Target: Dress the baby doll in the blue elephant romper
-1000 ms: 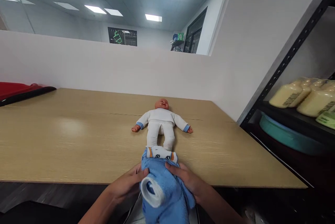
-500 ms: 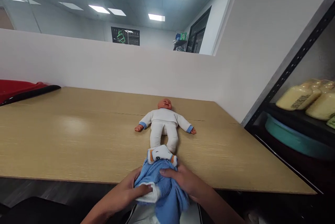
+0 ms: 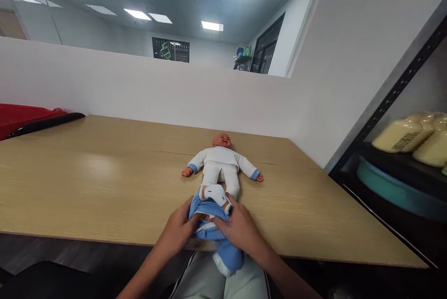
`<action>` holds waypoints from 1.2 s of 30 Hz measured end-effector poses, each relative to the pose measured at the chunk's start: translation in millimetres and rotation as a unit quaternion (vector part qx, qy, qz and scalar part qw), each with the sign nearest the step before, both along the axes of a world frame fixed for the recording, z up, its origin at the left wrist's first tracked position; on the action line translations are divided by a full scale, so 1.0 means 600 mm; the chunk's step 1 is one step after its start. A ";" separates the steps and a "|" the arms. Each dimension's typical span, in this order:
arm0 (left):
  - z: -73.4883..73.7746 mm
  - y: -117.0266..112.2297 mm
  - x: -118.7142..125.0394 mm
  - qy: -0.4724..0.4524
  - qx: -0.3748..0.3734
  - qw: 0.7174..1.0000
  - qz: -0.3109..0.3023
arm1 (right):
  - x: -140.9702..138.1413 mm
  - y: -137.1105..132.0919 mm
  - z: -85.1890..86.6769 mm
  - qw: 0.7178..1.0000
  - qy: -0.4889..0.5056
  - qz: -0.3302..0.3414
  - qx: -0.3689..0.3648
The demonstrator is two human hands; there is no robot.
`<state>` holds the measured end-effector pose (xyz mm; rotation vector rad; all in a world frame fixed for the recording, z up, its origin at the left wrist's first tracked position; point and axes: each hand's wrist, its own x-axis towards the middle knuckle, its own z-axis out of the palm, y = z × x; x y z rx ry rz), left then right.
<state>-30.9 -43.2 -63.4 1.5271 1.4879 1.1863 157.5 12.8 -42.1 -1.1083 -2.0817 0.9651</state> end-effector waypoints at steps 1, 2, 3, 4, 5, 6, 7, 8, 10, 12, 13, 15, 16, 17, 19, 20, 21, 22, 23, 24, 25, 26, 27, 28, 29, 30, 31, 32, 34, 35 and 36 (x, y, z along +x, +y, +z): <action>-0.004 0.006 -0.002 0.023 -0.002 1.000 0.006 | -0.003 0.002 -0.004 0.999 -0.034 -0.027 0.031; -0.008 0.012 -0.003 0.052 -0.009 0.999 0.014 | -0.006 0.004 -0.006 0.995 -0.067 -0.048 0.050; -0.011 0.018 -0.002 0.085 -0.022 0.996 0.024 | -0.008 0.005 -0.008 0.991 -0.098 -0.061 0.062; -0.015 0.023 -0.001 0.122 -0.036 0.991 0.034 | -0.011 0.006 -0.009 0.987 -0.123 -0.068 0.071; -0.018 0.027 0.001 0.159 -0.048 0.985 0.042 | -0.012 0.008 -0.008 0.985 -0.145 -0.065 0.072; -0.020 0.030 0.003 0.194 -0.055 0.978 0.048 | -0.012 0.009 -0.008 0.983 -0.165 -0.056 0.065; -0.023 0.032 0.004 0.223 -0.057 0.972 0.050 | -0.011 0.012 -0.007 0.981 -0.183 -0.045 0.055; -0.026 0.034 0.004 0.244 -0.057 0.967 0.046 | -0.008 0.015 -0.007 0.979 -0.196 -0.029 0.044; -0.035 0.037 0.002 0.259 -0.060 0.964 0.024 | 0.002 0.024 -0.008 0.980 -0.199 0.017 0.026; -0.049 0.037 -0.004 0.236 -0.061 0.970 -0.009 | 0.014 0.031 -0.013 0.982 -0.174 0.067 0.015; -0.056 0.036 -0.007 0.211 -0.052 0.976 -0.026 | 0.020 0.034 -0.017 0.984 -0.158 0.088 0.011; -0.067 0.032 -0.011 0.142 -0.018 0.988 -0.056 | 0.030 0.036 -0.026 0.986 -0.129 0.108 0.004; -0.071 0.029 -0.013 0.104 -0.004 0.992 -0.066 | 0.034 0.036 -0.030 0.987 -0.119 0.106 0.003; -0.072 0.026 -0.013 0.070 0.005 0.995 -0.069 | 0.036 0.035 -0.033 0.989 -0.108 0.102 0.004; -0.068 0.021 -0.012 0.023 0.008 0.998 -0.058 | 0.036 0.033 -0.035 0.992 -0.082 0.094 0.013; -0.063 0.019 -0.011 0.008 0.008 0.999 -0.049 | 0.035 0.033 -0.034 0.994 -0.066 0.088 0.018; -0.058 0.018 -0.010 -0.005 0.011 0.999 -0.037 | 0.033 0.034 -0.032 0.995 -0.047 0.083 0.023; -0.053 0.018 -0.010 -0.015 0.016 0.999 -0.025 | 0.030 0.035 -0.030 0.996 -0.027 0.077 0.026; -0.048 0.020 -0.011 -0.023 0.022 0.999 -0.013 | 0.028 0.038 -0.027 0.997 -0.007 0.072 0.027; -0.043 0.022 -0.014 -0.029 0.026 0.999 -0.002 | 0.026 0.042 -0.024 0.997 0.010 0.068 0.028; -0.040 0.026 -0.017 -0.035 0.027 0.999 0.003 | 0.024 0.046 -0.022 0.997 0.025 0.064 0.028; -0.036 0.030 -0.023 -0.042 0.024 0.999 -0.002 | 0.023 0.052 -0.020 0.997 0.035 0.063 0.028; -0.034 0.036 -0.029 -0.051 0.018 0.998 -0.018 | 0.023 0.058 -0.019 0.997 0.040 0.066 0.026; -0.031 0.042 -0.036 -0.064 0.012 0.997 -0.040 | 0.023 0.064 -0.020 0.996 0.044 0.071 0.026; -0.028 0.050 -0.044 -0.077 0.008 0.995 -0.062 | 0.024 0.071 -0.021 0.995 0.051 0.076 0.028; -0.025 0.058 -0.052 -0.088 0.007 0.993 -0.084 | 0.025 0.079 -0.022 0.995 0.059 0.079 0.031; -0.021 0.066 -0.059 -0.093 0.007 0.990 -0.102 | 0.026 0.086 -0.023 0.994 0.069 0.078 0.034; -0.017 0.076 -0.067 -0.095 0.006 0.988 -0.118 | 0.026 0.094 -0.024 0.994 0.078 0.075 0.032; -0.008 0.094 -0.079 -0.099 -0.004 0.984 -0.146 | 0.023 0.107 -0.022 0.993 0.096 0.073 0.010; -0.004 0.104 -0.084 -0.107 -0.013 0.982 -0.157 | 0.021 0.113 -0.018 0.991 0.106 0.080 -0.009; -0.001 0.114 -0.088 -0.120 -0.023 0.980 -0.160 | 0.018 0.120 -0.012 0.988 0.120 0.092 -0.028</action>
